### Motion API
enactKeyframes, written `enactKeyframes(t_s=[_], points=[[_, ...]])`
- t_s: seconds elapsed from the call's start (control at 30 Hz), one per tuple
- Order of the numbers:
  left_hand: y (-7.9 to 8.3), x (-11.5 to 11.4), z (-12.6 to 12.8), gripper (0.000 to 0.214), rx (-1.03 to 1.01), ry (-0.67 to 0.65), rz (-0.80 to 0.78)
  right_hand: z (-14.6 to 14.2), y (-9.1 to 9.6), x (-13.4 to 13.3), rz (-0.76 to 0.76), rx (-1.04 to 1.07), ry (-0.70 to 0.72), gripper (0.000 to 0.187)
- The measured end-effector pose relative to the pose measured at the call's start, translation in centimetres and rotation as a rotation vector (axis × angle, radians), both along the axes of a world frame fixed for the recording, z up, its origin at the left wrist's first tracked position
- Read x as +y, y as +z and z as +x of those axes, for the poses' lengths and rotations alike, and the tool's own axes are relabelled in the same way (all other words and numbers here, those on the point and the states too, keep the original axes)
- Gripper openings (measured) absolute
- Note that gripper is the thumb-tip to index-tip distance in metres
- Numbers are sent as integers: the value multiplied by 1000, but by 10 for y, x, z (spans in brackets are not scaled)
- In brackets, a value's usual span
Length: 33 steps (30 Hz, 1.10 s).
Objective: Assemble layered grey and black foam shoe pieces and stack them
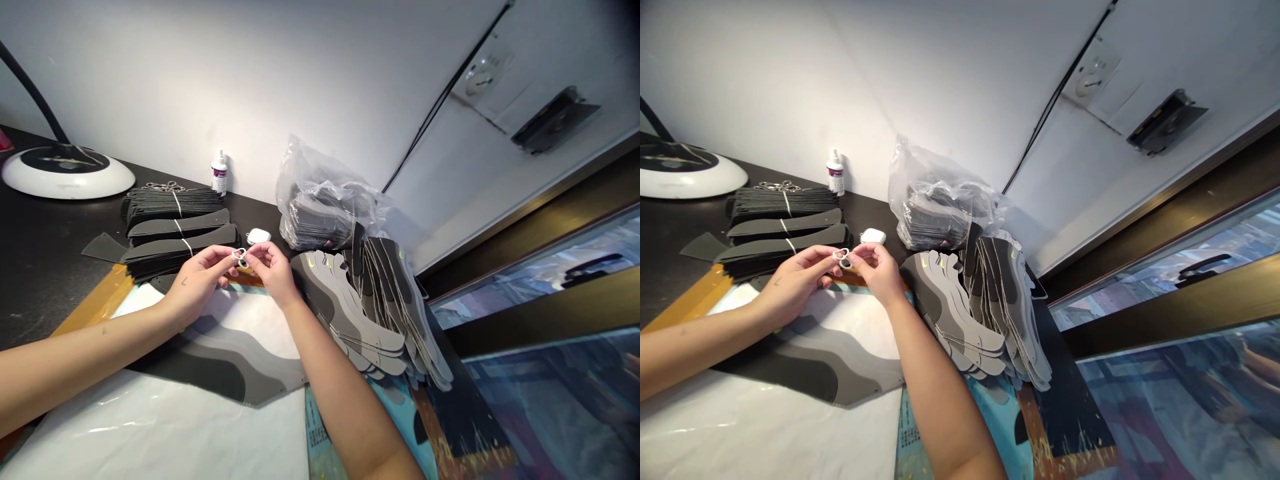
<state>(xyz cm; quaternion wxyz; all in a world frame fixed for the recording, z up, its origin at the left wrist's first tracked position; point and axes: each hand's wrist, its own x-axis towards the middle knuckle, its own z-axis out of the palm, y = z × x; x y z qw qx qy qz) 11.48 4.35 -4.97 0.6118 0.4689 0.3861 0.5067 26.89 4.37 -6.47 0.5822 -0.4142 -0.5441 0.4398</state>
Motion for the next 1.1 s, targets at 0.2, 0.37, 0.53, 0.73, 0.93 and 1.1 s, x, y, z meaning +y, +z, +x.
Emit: enactKeyframes(t_s=[0.2, 0.37, 0.53, 0.73, 0.93, 1.1], points=[[-1, 1, -1, 42, -42, 24, -26, 0, 6, -5, -50, 19, 89, 36], [-2, 2, -1, 45, -68, 36, -32, 0, 7, -5, -35, 28, 138, 41], [-2, 1, -1, 45, -46, 20, -33, 0, 3, -2, -28, 46, 134, 36], [-3, 2, 0, 46, -2, 4, -27, -1, 5, -1, -32, 57, -28, 32], [-2, 2, 1, 46, 16, 4, -13, 7, 8, 2, -93, 358, -96, 22], [3, -1, 2, 39, -40, 5, -44, 13, 14, 2, -226, 648, -33, 23]])
